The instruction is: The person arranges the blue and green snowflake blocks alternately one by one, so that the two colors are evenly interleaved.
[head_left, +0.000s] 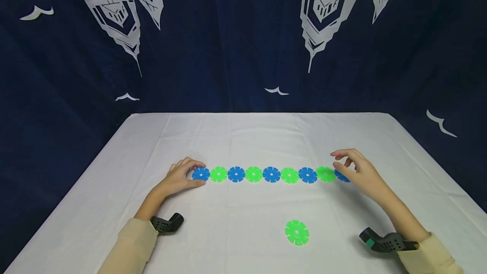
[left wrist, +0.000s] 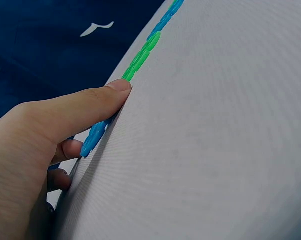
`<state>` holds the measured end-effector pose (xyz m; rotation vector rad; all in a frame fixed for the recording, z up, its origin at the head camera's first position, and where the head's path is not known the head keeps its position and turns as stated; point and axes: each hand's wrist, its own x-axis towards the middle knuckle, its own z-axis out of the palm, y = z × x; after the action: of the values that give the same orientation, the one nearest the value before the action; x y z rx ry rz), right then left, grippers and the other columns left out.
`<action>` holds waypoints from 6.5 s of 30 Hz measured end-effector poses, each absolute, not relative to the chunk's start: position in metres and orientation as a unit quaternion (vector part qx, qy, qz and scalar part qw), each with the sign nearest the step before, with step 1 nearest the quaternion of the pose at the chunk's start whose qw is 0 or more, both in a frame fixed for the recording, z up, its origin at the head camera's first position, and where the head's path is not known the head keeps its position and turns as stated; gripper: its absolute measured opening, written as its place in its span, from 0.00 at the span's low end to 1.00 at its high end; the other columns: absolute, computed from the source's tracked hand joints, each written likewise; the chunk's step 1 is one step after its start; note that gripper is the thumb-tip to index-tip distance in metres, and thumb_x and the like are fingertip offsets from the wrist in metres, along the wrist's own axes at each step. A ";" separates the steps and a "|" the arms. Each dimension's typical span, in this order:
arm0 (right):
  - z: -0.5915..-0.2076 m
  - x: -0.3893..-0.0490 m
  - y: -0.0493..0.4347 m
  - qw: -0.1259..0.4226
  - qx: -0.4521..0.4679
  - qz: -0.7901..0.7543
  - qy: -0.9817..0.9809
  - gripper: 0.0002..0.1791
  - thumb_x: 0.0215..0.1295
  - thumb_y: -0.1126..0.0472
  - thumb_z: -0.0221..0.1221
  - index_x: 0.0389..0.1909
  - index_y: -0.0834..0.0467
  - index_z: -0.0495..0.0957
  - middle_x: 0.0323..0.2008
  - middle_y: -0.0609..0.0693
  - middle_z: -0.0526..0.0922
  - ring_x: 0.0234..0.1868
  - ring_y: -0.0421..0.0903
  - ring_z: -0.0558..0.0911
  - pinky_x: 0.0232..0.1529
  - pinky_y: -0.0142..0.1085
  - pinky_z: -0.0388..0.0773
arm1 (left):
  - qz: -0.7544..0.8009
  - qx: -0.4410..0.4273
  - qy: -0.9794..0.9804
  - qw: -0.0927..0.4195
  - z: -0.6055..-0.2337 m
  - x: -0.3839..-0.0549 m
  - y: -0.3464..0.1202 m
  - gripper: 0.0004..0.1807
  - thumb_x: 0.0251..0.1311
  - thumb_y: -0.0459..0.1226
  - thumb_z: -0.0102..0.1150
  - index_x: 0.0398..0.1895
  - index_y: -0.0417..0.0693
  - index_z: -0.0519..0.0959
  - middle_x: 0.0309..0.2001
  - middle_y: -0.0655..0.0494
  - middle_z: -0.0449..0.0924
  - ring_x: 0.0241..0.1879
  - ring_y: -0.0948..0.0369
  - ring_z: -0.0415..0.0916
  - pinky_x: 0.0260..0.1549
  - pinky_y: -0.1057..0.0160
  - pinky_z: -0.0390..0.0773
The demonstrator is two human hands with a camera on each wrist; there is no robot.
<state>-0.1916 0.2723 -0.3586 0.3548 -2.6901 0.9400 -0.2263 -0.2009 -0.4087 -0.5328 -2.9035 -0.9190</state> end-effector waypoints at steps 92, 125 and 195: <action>-0.383 -0.154 0.207 -0.231 0.385 0.404 -0.797 0.11 0.61 0.59 0.56 0.45 0.49 0.71 0.26 0.41 0.73 0.32 0.31 0.68 0.33 0.29 0.65 | -0.294 -0.166 -0.941 0.021 -0.409 -0.227 -0.201 0.28 0.42 0.52 0.67 0.49 0.57 0.76 0.41 0.58 0.72 0.43 0.61 0.65 0.38 0.62 0.55; -0.376 -0.199 0.303 -0.106 0.196 0.476 -0.851 0.14 0.66 0.61 0.49 0.50 0.60 0.66 0.31 0.41 0.75 0.31 0.36 0.72 0.31 0.32 0.68 | -0.290 -0.164 -0.943 0.021 -0.409 -0.226 -0.201 0.28 0.42 0.53 0.67 0.49 0.56 0.76 0.42 0.57 0.72 0.43 0.60 0.66 0.38 0.62 0.55; -0.417 -0.211 0.349 0.137 0.028 0.279 -0.950 0.18 0.61 0.66 0.46 0.50 0.69 0.70 0.43 0.66 0.65 0.34 0.50 0.64 0.31 0.37 0.58 | -0.294 -0.171 -0.940 0.028 -0.410 -0.228 -0.201 0.27 0.42 0.52 0.67 0.48 0.58 0.76 0.41 0.59 0.71 0.44 0.61 0.65 0.38 0.61 0.55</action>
<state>-0.2111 0.3486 -0.4175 0.0806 -2.7491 0.8086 -0.2276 -0.2014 -0.4099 -0.5272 -2.9022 -0.9072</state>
